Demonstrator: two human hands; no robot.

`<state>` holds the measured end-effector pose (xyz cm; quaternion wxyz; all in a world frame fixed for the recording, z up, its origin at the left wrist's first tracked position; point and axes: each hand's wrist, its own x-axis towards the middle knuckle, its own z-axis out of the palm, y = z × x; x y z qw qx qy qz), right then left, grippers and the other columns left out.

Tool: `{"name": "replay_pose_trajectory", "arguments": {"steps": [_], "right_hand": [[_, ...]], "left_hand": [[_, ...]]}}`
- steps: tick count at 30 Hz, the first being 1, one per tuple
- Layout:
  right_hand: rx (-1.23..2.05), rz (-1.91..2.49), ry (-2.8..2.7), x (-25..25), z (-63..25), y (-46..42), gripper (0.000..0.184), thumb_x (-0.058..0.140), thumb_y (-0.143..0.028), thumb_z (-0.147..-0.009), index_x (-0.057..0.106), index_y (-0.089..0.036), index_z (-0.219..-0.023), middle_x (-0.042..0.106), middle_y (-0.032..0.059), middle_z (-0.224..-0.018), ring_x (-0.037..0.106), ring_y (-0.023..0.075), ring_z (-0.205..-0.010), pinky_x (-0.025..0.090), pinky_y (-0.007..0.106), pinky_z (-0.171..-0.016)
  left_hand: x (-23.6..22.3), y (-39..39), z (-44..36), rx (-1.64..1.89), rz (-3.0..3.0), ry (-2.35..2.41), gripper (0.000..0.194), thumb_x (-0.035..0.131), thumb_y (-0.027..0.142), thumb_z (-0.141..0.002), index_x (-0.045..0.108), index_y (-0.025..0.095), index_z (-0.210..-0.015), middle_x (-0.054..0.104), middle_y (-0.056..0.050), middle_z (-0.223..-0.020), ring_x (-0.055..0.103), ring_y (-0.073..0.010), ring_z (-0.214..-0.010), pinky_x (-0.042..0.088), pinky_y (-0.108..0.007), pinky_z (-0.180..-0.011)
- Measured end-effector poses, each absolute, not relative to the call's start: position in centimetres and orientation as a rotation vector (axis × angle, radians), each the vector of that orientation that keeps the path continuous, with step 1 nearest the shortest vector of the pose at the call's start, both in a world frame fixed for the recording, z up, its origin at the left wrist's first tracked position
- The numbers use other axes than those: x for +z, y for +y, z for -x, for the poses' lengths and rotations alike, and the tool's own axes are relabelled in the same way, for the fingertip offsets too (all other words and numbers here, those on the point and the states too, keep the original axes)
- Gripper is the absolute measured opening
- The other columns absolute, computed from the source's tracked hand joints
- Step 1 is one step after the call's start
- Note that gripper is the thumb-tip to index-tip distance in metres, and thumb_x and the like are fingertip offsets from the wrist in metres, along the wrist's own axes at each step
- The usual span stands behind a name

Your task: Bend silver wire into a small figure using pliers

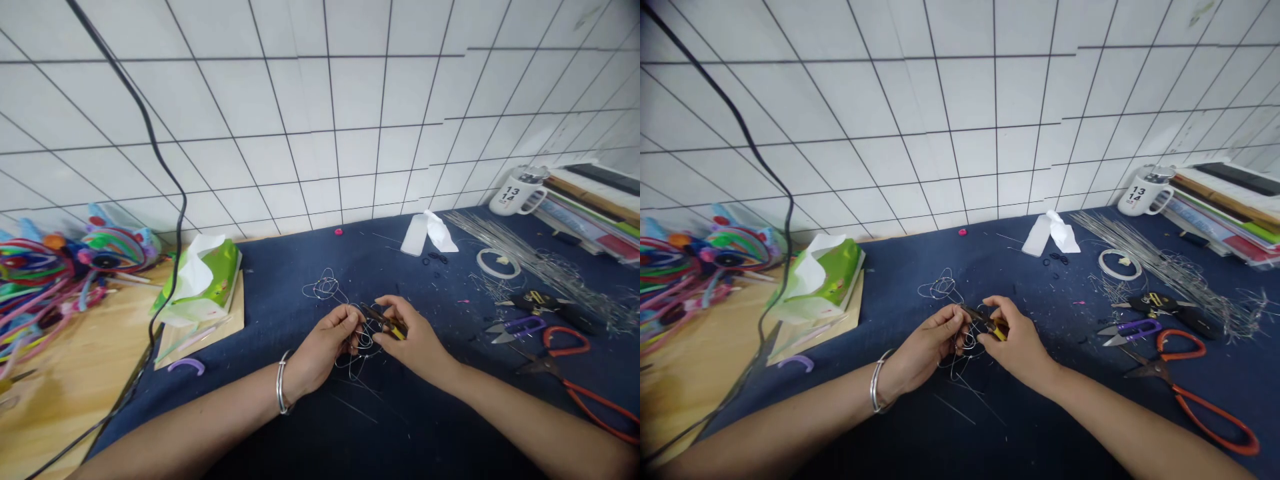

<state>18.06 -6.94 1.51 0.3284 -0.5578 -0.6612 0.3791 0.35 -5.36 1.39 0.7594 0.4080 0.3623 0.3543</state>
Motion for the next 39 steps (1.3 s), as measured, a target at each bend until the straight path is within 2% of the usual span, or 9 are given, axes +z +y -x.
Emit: {"name": "replay_pose_trajectory", "arguments": {"steps": [4,10,16,23,28,35,39], "right_hand": [[0.969,1.467,-1.717,1.6,-18.1,-6.9,0.045,0.055,-0.020,-0.068,0.041,-0.027,-0.110,0.052,-0.0020,-0.082,0.052,0.0119,-0.073,0.043,0.028,-0.069],[0.957,1.447,-1.721,1.9,-18.4,-6.9,0.038,0.053,-0.018,-0.069,0.046,-0.027,-0.106,0.055,-0.0015,-0.085,0.053,0.0115,-0.074,0.043,0.027,-0.069],[0.873,1.393,-1.899,2.3,-19.1,-6.7,0.016,0.052,-0.019,-0.072,0.054,-0.024,-0.087,0.054,-0.0018,-0.080,0.050,0.0105,-0.071,0.041,0.026,-0.067],[0.822,1.301,-2.129,1.9,-19.4,-6.6,0.018,0.059,-0.024,-0.070,0.056,-0.023,-0.087,0.051,-0.0009,-0.081,0.048,0.0103,-0.072,0.040,0.026,-0.067],[0.729,1.178,-2.204,1.5,-19.6,-6.7,0.011,0.054,-0.023,-0.075,0.056,-0.021,-0.085,0.051,0.0006,-0.081,0.048,0.0111,-0.075,0.039,0.027,-0.069],[0.761,1.162,-2.086,1.9,-19.8,-6.7,0.007,0.048,-0.020,-0.078,0.053,-0.020,-0.082,0.050,0.0006,-0.079,0.048,0.0099,-0.071,0.039,0.025,-0.064],[0.798,1.233,-1.990,2.0,-19.9,-6.6,0.007,0.048,-0.025,-0.080,0.053,-0.020,-0.080,0.049,-0.0004,-0.076,0.046,0.0095,-0.067,0.038,0.024,-0.062]], "left_hand": [[1.2,-5.4,-0.3,0.748,-0.955,0.784,0.012,0.056,0.018,-0.078,0.051,0.017,-0.088,0.047,0.001,-0.073,0.044,-0.0081,-0.062,0.037,-0.022,-0.058],[0.9,-5.4,-0.3,0.735,-0.987,0.758,0.015,0.053,0.008,-0.075,0.051,0.016,-0.088,0.048,0.001,-0.075,0.044,-0.0075,-0.062,0.037,-0.023,-0.059],[1.2,-5.3,-0.2,0.747,-0.978,0.781,0.011,0.053,0.010,-0.077,0.051,0.016,-0.087,0.048,0.001,-0.073,0.044,-0.0076,-0.062,0.037,-0.023,-0.060],[1.4,-5.2,-0.2,0.746,-0.953,0.772,0.013,0.051,0.007,-0.076,0.051,0.016,-0.086,0.051,0.000,-0.077,0.046,-0.0073,-0.063,0.037,-0.022,-0.059],[1.4,-5.1,-0.3,0.723,-0.958,0.809,0.009,0.054,0.014,-0.077,0.052,0.015,-0.086,0.052,-0.001,-0.078,0.046,-0.0077,-0.063,0.036,-0.021,-0.057],[1.2,-4.9,-0.1,0.711,-0.983,0.766,0.011,0.053,0.010,-0.077,0.052,0.015,-0.086,0.052,0.000,-0.075,0.046,-0.0075,-0.062,0.037,-0.022,-0.059],[1.0,-4.7,-0.1,0.684,-1.001,0.751,0.017,0.053,0.007,-0.074,0.053,0.015,-0.089,0.054,-0.002,-0.082,0.048,-0.0083,-0.067,0.038,-0.023,-0.063]]}}
